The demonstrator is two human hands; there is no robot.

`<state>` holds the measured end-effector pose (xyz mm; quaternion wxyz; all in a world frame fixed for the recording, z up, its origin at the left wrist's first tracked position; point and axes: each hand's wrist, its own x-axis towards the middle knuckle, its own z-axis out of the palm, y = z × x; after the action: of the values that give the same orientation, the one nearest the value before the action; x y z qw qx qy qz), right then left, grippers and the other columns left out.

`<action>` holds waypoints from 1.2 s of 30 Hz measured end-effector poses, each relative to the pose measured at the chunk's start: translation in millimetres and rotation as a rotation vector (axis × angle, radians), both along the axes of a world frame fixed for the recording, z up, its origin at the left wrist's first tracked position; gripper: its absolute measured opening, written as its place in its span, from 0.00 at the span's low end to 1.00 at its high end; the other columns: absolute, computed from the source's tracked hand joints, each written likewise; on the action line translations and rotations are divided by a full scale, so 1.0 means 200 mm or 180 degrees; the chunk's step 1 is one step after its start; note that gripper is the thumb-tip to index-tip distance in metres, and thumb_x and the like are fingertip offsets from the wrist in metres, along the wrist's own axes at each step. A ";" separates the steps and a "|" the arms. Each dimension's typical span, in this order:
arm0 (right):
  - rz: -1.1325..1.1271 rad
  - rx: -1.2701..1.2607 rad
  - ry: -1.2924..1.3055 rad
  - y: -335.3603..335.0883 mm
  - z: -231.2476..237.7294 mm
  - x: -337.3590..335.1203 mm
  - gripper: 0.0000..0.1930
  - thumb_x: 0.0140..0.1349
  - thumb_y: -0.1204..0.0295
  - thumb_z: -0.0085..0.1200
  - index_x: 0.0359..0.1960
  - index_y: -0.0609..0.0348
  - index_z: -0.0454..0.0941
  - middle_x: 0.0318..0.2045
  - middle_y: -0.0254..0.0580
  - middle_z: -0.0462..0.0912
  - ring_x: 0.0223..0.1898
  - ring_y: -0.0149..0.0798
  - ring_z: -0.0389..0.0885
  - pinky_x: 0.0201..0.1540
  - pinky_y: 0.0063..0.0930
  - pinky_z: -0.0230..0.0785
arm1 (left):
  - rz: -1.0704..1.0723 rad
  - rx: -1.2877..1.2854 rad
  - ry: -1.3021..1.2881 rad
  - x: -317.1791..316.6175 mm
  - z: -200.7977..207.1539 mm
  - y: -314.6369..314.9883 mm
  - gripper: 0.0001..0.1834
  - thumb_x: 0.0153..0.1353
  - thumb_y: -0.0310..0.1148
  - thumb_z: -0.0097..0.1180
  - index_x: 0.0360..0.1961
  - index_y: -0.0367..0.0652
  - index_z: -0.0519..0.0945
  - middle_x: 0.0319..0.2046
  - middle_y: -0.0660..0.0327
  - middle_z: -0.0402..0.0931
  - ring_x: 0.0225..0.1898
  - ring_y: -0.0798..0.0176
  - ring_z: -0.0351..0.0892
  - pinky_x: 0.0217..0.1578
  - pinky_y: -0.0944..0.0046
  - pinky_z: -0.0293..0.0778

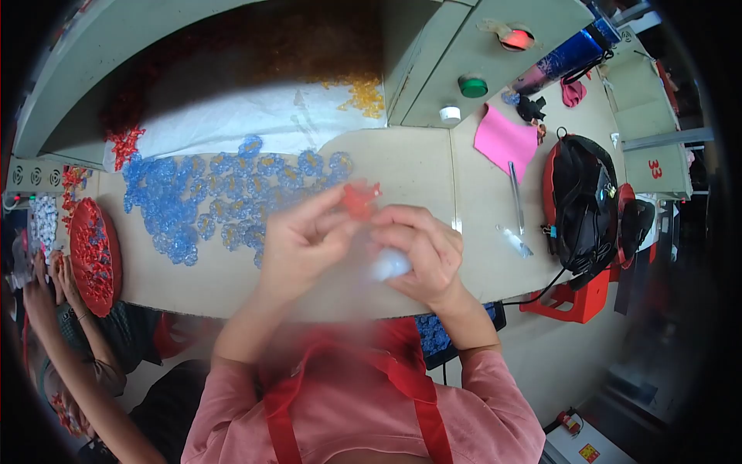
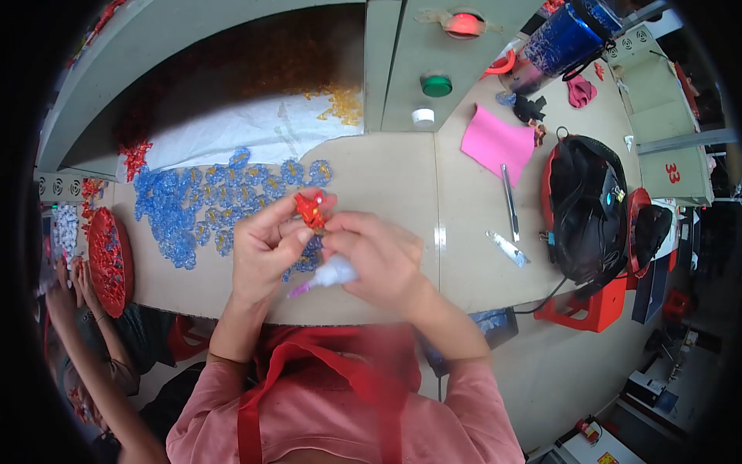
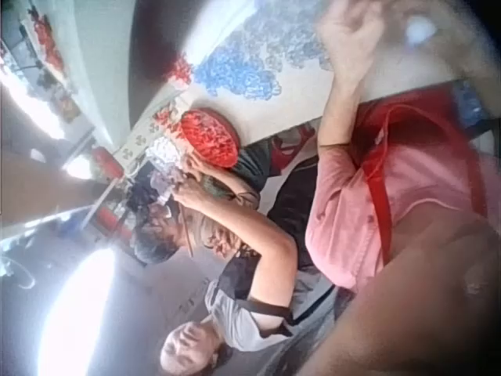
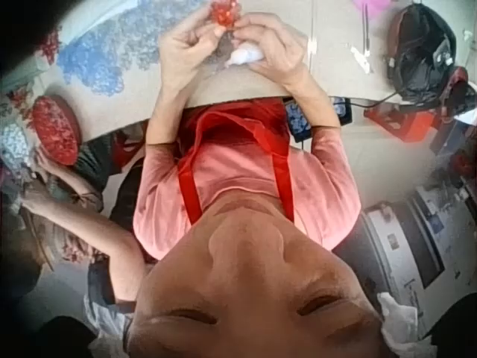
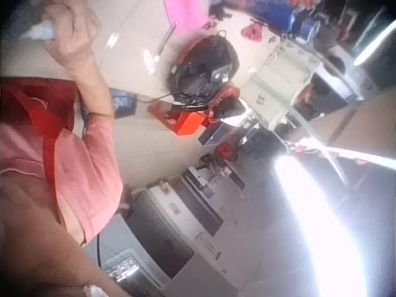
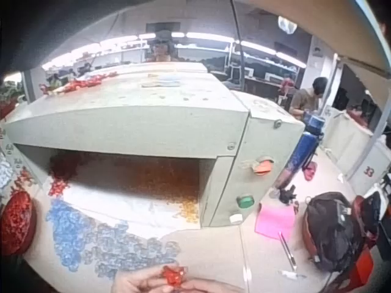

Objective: The person applies glue from a squeeze bottle to assemble plastic figurine pieces, cuts a plastic part using pliers, and glues additional figurine components together by hand.

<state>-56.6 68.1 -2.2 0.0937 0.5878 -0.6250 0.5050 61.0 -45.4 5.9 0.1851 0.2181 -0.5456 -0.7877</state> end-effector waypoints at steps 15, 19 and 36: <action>-0.0038 0.0039 0.0068 0.03 0.00 0.01 0.14 0.33 0.73 0.64 0.26 0.51 0.76 0.32 0.32 0.78 0.24 0.32 0.77 0.23 0.23 0.69 | -0.0197 -0.0506 0.0049 0.03 -0.01 -0.01 0.22 0.52 0.14 0.45 0.52 0.26 0.67 0.40 0.46 0.76 0.48 0.54 0.74 0.50 0.59 0.70; -0.0004 0.0074 0.0040 0.03 0.00 0.01 0.14 0.33 0.73 0.64 0.26 0.51 0.76 0.32 0.32 0.78 0.24 0.32 0.77 0.23 0.23 0.69 | -0.0252 -0.0413 0.0042 0.02 0.00 -0.02 0.22 0.52 0.14 0.45 0.52 0.26 0.67 0.40 0.46 0.76 0.48 0.54 0.74 0.50 0.59 0.70; -0.0092 -0.0383 -0.0365 -0.04 -0.02 0.01 0.14 0.33 0.80 0.64 0.25 0.58 0.74 0.29 0.40 0.77 0.25 0.35 0.79 0.24 0.22 0.72 | 0.0003 -0.0016 0.0568 0.00 -0.04 0.00 0.22 0.52 0.18 0.50 0.51 0.28 0.68 0.45 0.43 0.73 0.47 0.55 0.75 0.50 0.59 0.70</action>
<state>-54.0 61.0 -5.9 0.1001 0.5422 -0.6063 0.5731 60.3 -45.5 -2.5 0.2339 0.1469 -0.5289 -0.8025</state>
